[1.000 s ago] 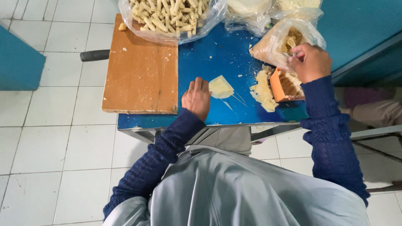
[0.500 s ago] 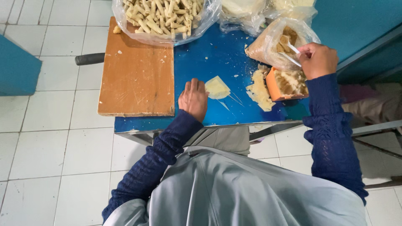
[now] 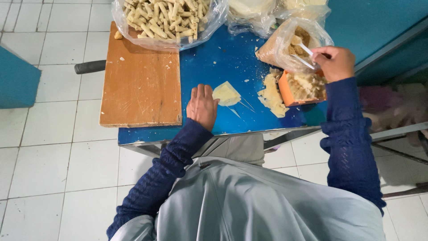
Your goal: The person sits at a small blue table folding filled pastries. They take square dough wrappers, spoon brown filling from a plastic bag with a spoon and add white filling from an orange container, fold the wrappers over the filling into triangular shapes, and set the folded pastries on a growing pile. At the end they lift a plastic bag of dough wrappers.
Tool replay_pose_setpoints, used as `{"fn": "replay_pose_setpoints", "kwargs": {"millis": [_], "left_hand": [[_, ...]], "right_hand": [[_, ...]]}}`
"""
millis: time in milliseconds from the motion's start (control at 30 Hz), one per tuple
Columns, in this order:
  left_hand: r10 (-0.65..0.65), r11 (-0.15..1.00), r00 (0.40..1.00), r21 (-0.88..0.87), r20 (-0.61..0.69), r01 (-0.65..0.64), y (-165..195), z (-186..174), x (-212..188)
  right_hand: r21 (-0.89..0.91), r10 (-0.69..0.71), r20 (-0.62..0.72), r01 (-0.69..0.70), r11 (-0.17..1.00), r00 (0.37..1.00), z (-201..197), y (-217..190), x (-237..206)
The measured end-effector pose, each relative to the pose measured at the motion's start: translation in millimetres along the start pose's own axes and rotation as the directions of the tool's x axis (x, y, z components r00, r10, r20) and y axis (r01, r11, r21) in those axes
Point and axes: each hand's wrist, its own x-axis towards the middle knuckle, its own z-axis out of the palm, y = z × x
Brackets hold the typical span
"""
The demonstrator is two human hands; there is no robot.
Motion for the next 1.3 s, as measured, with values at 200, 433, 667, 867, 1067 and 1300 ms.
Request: {"fn": "replay_pose_setpoints", "kwargs": {"millis": [200,433,667,867,1067,1300], "left_hand": [[0.013,1.000,1.000,0.023,-0.013,-0.013,0.1,-0.4,-1.3],[-0.003,1.000,1.000,-0.002,0.003,0.003,0.3,-1.2,-2.8],[0.001,1.000,0.999,0.019,-0.044,0.000,-0.7,-0.8,-0.5],[-0.041,0.999,0.999,0.012,0.003,0.041,2.4,-2.0,0.9],[-0.030,0.999,0.999,-0.024,-0.021,0.029,1.1,-0.9,1.0],[-0.034,0.998,0.999,-0.046,-0.031,0.033,-1.6,2.1,-0.9]], "right_hand": [[-0.155,-0.030,-0.013,0.028,0.988,0.999,-4.5,1.4,-10.9],[-0.040,0.174,0.056,-0.172,0.984,0.983,-6.1,4.3,-6.9],[0.051,0.111,0.010,-0.111,0.992,0.994,-7.1,11.1,-13.7],[-0.149,-0.059,-0.032,0.054,0.987,0.998,8.1,0.0,-9.1],[0.015,0.077,-0.028,-0.077,0.997,0.997,-4.6,7.1,-14.6],[0.110,0.099,-0.085,-0.089,0.990,0.991,-19.0,12.2,-35.7]]}}
